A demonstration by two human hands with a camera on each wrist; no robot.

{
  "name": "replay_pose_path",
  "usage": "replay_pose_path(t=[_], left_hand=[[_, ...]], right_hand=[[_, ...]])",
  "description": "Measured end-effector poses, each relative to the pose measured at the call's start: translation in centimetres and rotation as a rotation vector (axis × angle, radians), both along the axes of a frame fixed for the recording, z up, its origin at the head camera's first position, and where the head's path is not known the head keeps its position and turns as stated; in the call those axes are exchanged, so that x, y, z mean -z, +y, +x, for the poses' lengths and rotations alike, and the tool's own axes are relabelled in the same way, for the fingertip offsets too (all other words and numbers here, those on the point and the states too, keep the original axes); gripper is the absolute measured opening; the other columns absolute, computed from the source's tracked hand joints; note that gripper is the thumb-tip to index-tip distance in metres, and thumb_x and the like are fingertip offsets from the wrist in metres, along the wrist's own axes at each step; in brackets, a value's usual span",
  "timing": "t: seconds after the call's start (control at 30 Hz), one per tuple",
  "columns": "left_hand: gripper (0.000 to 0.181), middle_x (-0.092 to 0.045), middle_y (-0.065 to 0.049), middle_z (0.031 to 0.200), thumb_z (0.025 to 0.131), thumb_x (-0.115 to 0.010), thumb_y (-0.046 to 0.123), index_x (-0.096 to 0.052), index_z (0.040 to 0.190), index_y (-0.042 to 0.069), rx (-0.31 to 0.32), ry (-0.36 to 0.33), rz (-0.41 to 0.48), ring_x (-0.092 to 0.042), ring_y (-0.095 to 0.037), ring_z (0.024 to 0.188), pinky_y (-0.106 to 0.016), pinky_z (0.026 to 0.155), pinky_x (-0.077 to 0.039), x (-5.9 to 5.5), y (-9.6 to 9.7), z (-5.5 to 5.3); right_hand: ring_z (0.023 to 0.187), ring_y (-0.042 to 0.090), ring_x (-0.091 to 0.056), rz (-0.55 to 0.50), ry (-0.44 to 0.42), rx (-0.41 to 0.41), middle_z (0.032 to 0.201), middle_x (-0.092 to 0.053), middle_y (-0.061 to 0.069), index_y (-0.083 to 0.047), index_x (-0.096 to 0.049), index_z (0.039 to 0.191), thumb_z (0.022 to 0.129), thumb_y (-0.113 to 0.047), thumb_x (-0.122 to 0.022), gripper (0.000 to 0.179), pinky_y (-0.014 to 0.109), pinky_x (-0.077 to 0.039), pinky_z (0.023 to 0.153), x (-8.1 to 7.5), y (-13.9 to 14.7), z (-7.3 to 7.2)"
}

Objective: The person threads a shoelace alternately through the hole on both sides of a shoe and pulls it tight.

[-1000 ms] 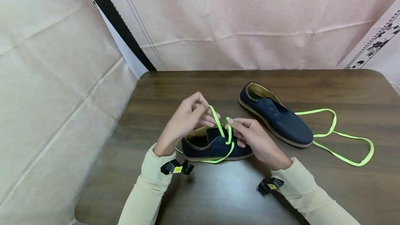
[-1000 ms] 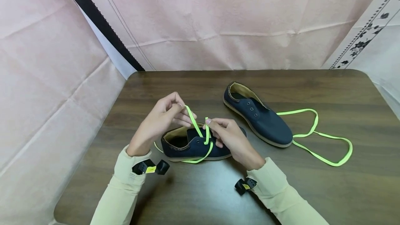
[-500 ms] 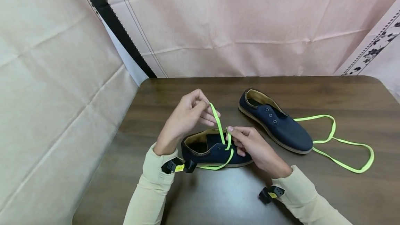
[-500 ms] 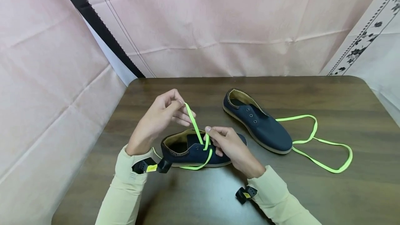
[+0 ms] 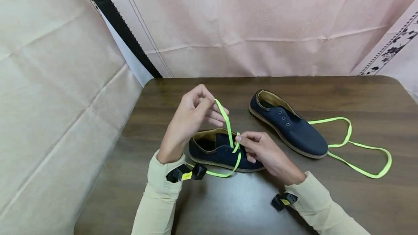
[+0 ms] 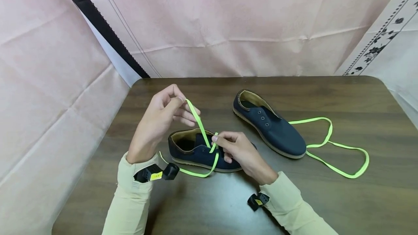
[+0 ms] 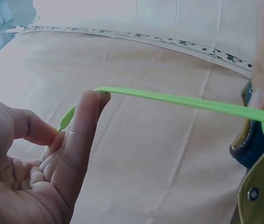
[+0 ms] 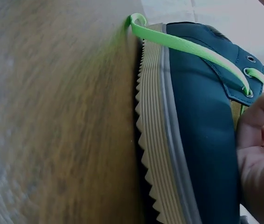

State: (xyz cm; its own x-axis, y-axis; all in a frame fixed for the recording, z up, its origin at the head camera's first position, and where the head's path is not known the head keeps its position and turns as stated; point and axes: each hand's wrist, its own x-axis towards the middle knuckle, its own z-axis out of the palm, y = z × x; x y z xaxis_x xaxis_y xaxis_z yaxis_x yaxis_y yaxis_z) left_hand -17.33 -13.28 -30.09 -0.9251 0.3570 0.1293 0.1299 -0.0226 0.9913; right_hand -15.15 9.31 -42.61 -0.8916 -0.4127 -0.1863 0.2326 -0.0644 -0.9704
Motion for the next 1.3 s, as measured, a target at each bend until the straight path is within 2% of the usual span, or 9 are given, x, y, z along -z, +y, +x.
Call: replay_pose_path(t=[0.1,0.23,0.43,0.57,0.8,0.93,1.03,1.2,1.3], left_hand=[[0.014,-0.075,-0.032,0.098,0.109,-0.04,0.003,-0.049,0.098,0.0,0.002,0.038,0.031,-0.078,-0.023,0.072,-0.045,0.072,-0.064,-0.4,0.2,0.3],[0.013,-0.075,-0.031,0.097,0.109,-0.041,0.004,-0.049,0.099,0.001,-0.009,0.073,0.053,-0.078,-0.023,0.072,-0.046,0.073,-0.064,-0.9,0.2,0.8],[0.013,-0.075,-0.03,0.098,0.11,-0.041,0.004,-0.049,0.101,-0.001,0.032,0.052,0.024,-0.079,-0.024,0.074,-0.048,0.074,-0.064,-0.9,-0.1,0.8],[0.012,-0.076,-0.027,0.095,0.111,-0.044,0.005,-0.053,0.104,-0.001,0.066,0.007,-0.114,-0.078,-0.025,0.077,-0.041,0.074,-0.064,0.2,-0.6,-0.4],[0.014,-0.077,-0.02,0.102,0.11,-0.052,0.006,-0.059,0.099,0.0,0.111,-0.017,-0.421,-0.077,-0.027,0.09,-0.036,0.083,-0.063,2.9,-1.3,-2.7],[0.016,-0.076,-0.021,0.106,0.111,-0.052,0.007,-0.062,0.101,0.0,0.164,0.007,-0.55,-0.076,-0.024,0.093,-0.036,0.087,-0.061,4.1,-1.4,-3.6],[0.016,-0.076,-0.022,0.107,0.111,-0.053,0.009,-0.064,0.102,0.001,0.193,0.019,-0.599,-0.075,-0.022,0.091,-0.035,0.085,-0.061,4.5,-1.4,-4.0],[0.016,-0.076,-0.017,0.105,0.11,-0.054,0.009,-0.064,0.101,0.001,0.22,0.024,-0.627,-0.074,-0.02,0.091,-0.033,0.082,-0.062,4.7,-1.4,-4.1],[0.016,-0.076,-0.016,0.105,0.11,-0.054,0.008,-0.063,0.1,0.001,0.22,-0.001,-0.614,-0.074,-0.02,0.094,-0.033,0.082,-0.062,4.7,-1.3,-4.0]], right_hand=[[0.055,0.012,-0.043,0.056,-0.004,0.007,0.084,-0.053,0.003,-0.001,-0.071,0.1,0.107,-0.025,-0.066,0.025,0.024,-0.041,0.053,-0.3,0.0,0.1],[0.054,0.013,-0.045,0.142,0.002,-0.001,0.079,-0.052,0.002,-0.001,-0.072,0.099,0.106,-0.03,-0.067,0.031,0.025,-0.043,0.053,-0.6,0.0,0.3],[0.053,0.013,-0.045,0.157,0.016,-0.001,0.081,-0.056,0.003,0.001,-0.073,0.102,0.107,-0.028,-0.066,0.03,0.026,-0.043,0.053,-0.6,-0.2,0.3],[0.055,0.012,-0.045,0.118,0.041,0.002,0.091,-0.062,0.006,0.002,-0.072,0.107,0.107,-0.025,-0.065,0.028,0.025,-0.043,0.052,-0.5,-0.4,0.3],[0.053,0.012,-0.042,0.086,0.054,0.034,0.068,-0.042,-0.003,0.002,-0.069,0.102,0.108,-0.024,-0.064,0.027,0.024,-0.043,0.052,-0.3,-0.6,0.4],[0.054,0.01,-0.041,0.07,0.05,0.034,0.069,-0.048,-0.003,0.005,-0.071,0.112,0.11,-0.021,-0.059,0.028,0.023,-0.042,0.052,-0.2,-0.5,0.4],[0.055,0.009,-0.04,0.065,0.066,0.044,0.075,-0.056,0.001,0.008,-0.07,0.116,0.11,-0.021,-0.058,0.032,0.023,-0.042,0.052,-0.3,-0.5,0.5],[0.056,0.012,-0.041,0.094,0.141,0.09,0.068,-0.046,-0.001,0.004,-0.074,0.11,0.109,-0.024,-0.061,0.03,0.025,-0.042,0.053,-0.6,-0.4,0.7],[0.058,0.016,-0.046,0.082,0.231,0.118,0.072,-0.049,0.002,0.002,-0.075,0.106,0.109,-0.02,-0.06,0.026,0.028,-0.045,0.055,-0.5,-0.4,0.9]])
